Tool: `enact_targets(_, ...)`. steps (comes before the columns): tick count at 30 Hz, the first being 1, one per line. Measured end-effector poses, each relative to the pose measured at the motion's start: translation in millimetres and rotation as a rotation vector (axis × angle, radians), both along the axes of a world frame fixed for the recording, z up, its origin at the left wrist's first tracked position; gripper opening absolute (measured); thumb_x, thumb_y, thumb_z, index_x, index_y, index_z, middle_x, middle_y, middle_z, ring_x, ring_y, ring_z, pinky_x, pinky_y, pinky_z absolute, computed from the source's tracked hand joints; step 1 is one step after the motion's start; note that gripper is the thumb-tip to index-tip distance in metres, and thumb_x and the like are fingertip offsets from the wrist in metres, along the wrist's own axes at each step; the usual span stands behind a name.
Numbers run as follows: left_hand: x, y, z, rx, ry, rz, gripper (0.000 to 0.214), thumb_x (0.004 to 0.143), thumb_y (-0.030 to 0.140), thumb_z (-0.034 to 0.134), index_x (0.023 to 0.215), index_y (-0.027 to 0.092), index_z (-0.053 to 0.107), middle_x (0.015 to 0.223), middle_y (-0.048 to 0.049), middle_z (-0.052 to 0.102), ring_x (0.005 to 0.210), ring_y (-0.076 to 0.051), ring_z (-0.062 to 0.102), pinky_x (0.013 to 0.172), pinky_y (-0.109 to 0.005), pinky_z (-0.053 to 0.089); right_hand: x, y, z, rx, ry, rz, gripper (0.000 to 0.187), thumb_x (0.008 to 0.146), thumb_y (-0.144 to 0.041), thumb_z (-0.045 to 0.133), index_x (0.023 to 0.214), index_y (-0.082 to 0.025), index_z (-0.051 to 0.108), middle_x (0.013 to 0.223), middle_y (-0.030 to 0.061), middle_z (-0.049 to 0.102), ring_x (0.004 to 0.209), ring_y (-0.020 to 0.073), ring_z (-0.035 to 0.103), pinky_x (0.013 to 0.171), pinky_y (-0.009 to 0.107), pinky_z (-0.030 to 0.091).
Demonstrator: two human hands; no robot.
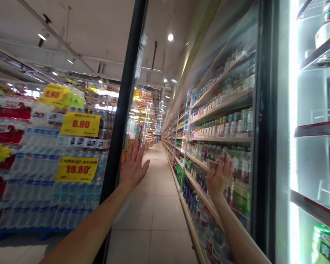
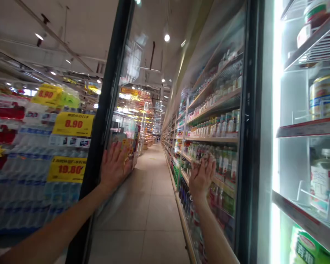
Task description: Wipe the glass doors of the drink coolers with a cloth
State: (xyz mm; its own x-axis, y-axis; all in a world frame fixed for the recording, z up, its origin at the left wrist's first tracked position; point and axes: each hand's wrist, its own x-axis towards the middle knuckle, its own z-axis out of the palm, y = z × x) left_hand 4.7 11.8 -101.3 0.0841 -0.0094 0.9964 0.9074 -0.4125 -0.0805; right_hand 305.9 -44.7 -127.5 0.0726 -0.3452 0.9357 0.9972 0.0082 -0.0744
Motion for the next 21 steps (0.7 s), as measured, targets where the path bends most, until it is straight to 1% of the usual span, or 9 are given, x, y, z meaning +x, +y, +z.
enact_targets(3,-1.0,-0.7,-3.5,0.006,0.011,0.015,0.057,0.088,0.036,0.040,0.140,0.016,0.028,0.147,-0.0129,0.027,0.139,-0.024,0.013,0.112,-0.047,0.011,-19.6,2.9,-8.4,-0.139,-0.283,0.017,0.046,0.083,-0.018,0.047,0.129,-0.017,0.046,0.138,0.0127,0.043,0.134,0.0298,0.027,0.104,0.050,0.033)
enact_targets(5,-2.4,-1.6,-7.1,0.005,0.030,0.019,0.058,0.087,0.036,0.041,0.140,0.015,0.028,0.147,-0.0137,0.027,0.140,-0.024,0.012,0.112,-0.047,0.011,-21.8,1.8,-12.8,-0.225,-0.446,0.014,0.047,0.083,-0.018,0.048,0.129,-0.021,0.046,0.137,0.0091,0.045,0.134,0.0278,0.028,0.105,0.048,0.033)
enact_targets(6,-3.0,-2.3,-9.3,0.008,0.042,0.018,0.059,0.087,0.036,0.042,0.140,0.014,0.028,0.147,-0.0142,0.027,0.140,-0.024,0.011,0.112,-0.047,0.011,-18.2,0.5,-13.0,-0.223,-0.435,0.007,0.047,0.083,-0.018,0.047,0.129,-0.022,0.046,0.137,0.0084,0.044,0.134,0.0274,0.028,0.105,0.048,0.032)
enact_targets(10,-3.4,-4.7,-17.9,0.041,0.072,0.025,0.061,0.087,0.034,0.043,0.141,0.013,0.025,0.146,-0.0157,0.027,0.140,-0.025,0.009,0.111,-0.047,0.013,-3.1,-3.2,-7.6,-0.023,-0.029,-0.019,0.043,0.086,-0.021,0.045,0.129,-0.017,0.048,0.142,0.0137,0.037,0.133,0.0303,0.029,0.104,0.052,0.032)
enact_targets(11,-3.1,-4.9,-19.3,0.049,0.074,0.029,0.061,0.087,0.034,0.044,0.141,0.013,0.025,0.146,-0.0158,0.027,0.140,-0.026,0.009,0.111,-0.047,0.013,-6.1,-2.8,-8.4,-0.011,0.005,-0.015,0.043,0.086,-0.022,0.045,0.129,-0.015,0.048,0.142,0.0148,0.036,0.134,0.0309,0.028,0.104,0.053,0.032)
enact_targets(12,-2.9,-4.9,-20.4,0.054,0.075,0.031,0.061,0.087,0.033,0.044,0.141,0.013,0.024,0.146,-0.0160,0.027,0.140,-0.026,0.009,0.111,-0.048,0.013,-12.1,-1.8,-10.9,-0.031,-0.026,-0.004,0.043,0.086,-0.022,0.045,0.129,-0.015,0.047,0.142,0.0149,0.037,0.134,0.0310,0.027,0.104,0.052,0.032)
enact_targets(15,-2.9,-4.8,-22.9,0.054,0.083,0.030,0.063,0.087,0.034,0.044,0.142,0.014,0.023,0.147,-0.0164,0.027,0.140,-0.026,0.010,0.111,-0.048,0.013,-32.2,1.2,-23.6,-0.199,-0.326,0.028,0.044,0.086,-0.019,0.045,0.130,-0.021,0.046,0.140,0.0103,0.041,0.135,0.0281,0.027,0.105,0.049,0.032)
enact_targets(17,-3.3,-5.1,-25.6,0.043,0.087,0.020,0.064,0.087,0.035,0.044,0.142,0.014,0.021,0.147,-0.0164,0.025,0.140,-0.027,0.010,0.111,-0.048,0.013,-32.5,1.2,-28.9,-0.232,-0.409,0.022,0.045,0.085,-0.019,0.047,0.130,-0.023,0.046,0.140,0.0082,0.042,0.135,0.0271,0.028,0.105,0.048,0.031)
enact_targets(21,-3.4,-6.1,-33.3,0.036,0.098,0.016,0.067,0.087,0.035,0.044,0.144,0.014,0.016,0.148,-0.0158,0.024,0.140,-0.026,0.008,0.111,-0.048,0.013,-13.2,-1.2,-26.3,-0.074,-0.093,0.006,0.046,0.085,-0.018,0.046,0.131,-0.018,0.045,0.143,0.0131,0.036,0.134,0.0302,0.027,0.104,0.053,0.032)
